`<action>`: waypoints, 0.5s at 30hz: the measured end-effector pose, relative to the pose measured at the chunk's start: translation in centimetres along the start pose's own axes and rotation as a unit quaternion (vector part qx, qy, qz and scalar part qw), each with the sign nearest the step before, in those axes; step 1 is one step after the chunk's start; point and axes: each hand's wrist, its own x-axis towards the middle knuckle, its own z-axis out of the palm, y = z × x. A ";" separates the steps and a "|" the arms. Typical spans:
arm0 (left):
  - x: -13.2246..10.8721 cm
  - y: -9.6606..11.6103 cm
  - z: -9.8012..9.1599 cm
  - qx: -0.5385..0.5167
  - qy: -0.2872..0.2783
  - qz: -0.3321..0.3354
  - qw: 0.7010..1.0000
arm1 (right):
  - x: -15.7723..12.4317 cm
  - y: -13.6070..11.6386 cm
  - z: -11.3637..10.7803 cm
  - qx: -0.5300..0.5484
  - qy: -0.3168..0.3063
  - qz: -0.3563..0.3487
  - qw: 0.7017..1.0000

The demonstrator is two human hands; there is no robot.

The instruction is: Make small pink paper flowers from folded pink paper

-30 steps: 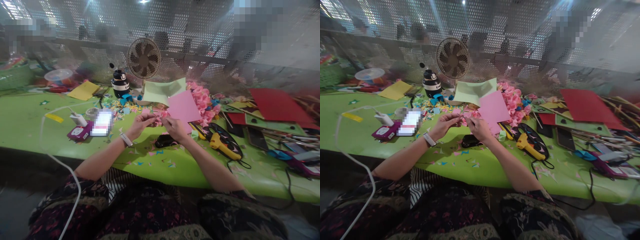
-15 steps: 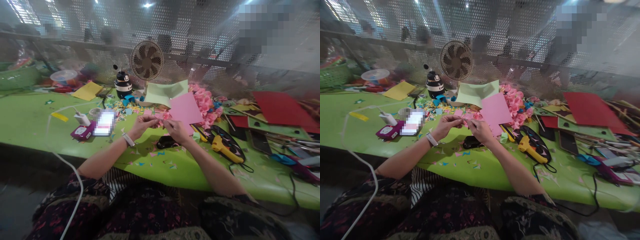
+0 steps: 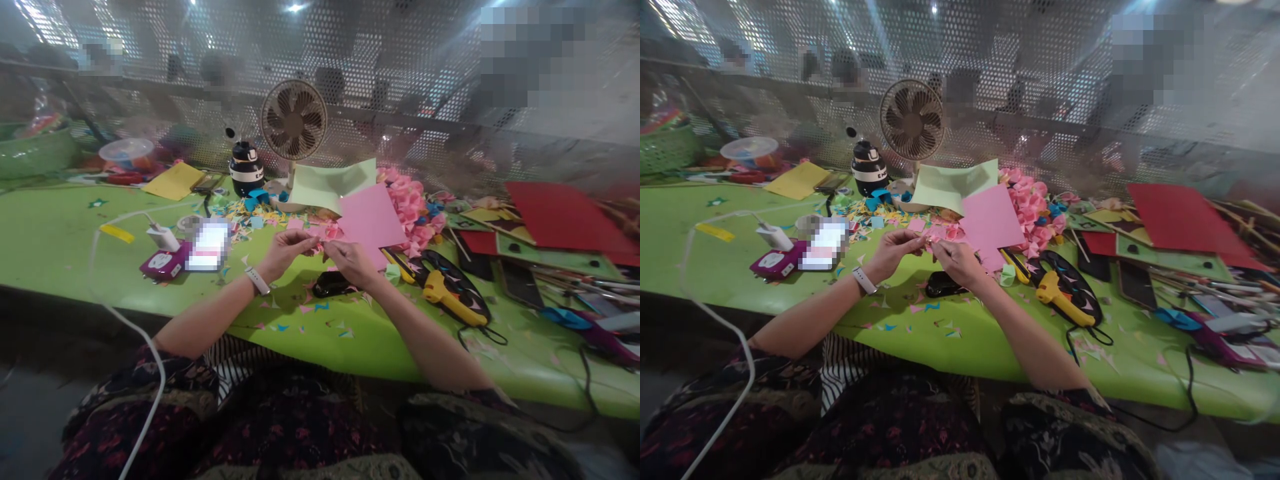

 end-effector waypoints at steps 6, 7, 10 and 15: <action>0.0 -0.3 0.0 -0.006 -0.011 0.003 1.000 | 0.2 0.2 -0.3 0.007 -0.018 -0.006 1.000; -0.1 -0.3 0.0 -0.006 -0.015 0.008 1.000 | 0.2 0.1 -0.4 0.011 -0.022 -0.007 1.000; -0.1 -0.3 0.1 -0.007 -0.009 0.020 1.000 | 0.2 0.0 -0.4 0.020 -0.029 -0.001 0.999; 0.1 -0.2 0.3 -0.019 0.044 0.044 0.998 | 0.2 0.1 0.5 0.017 0.057 -0.084 0.995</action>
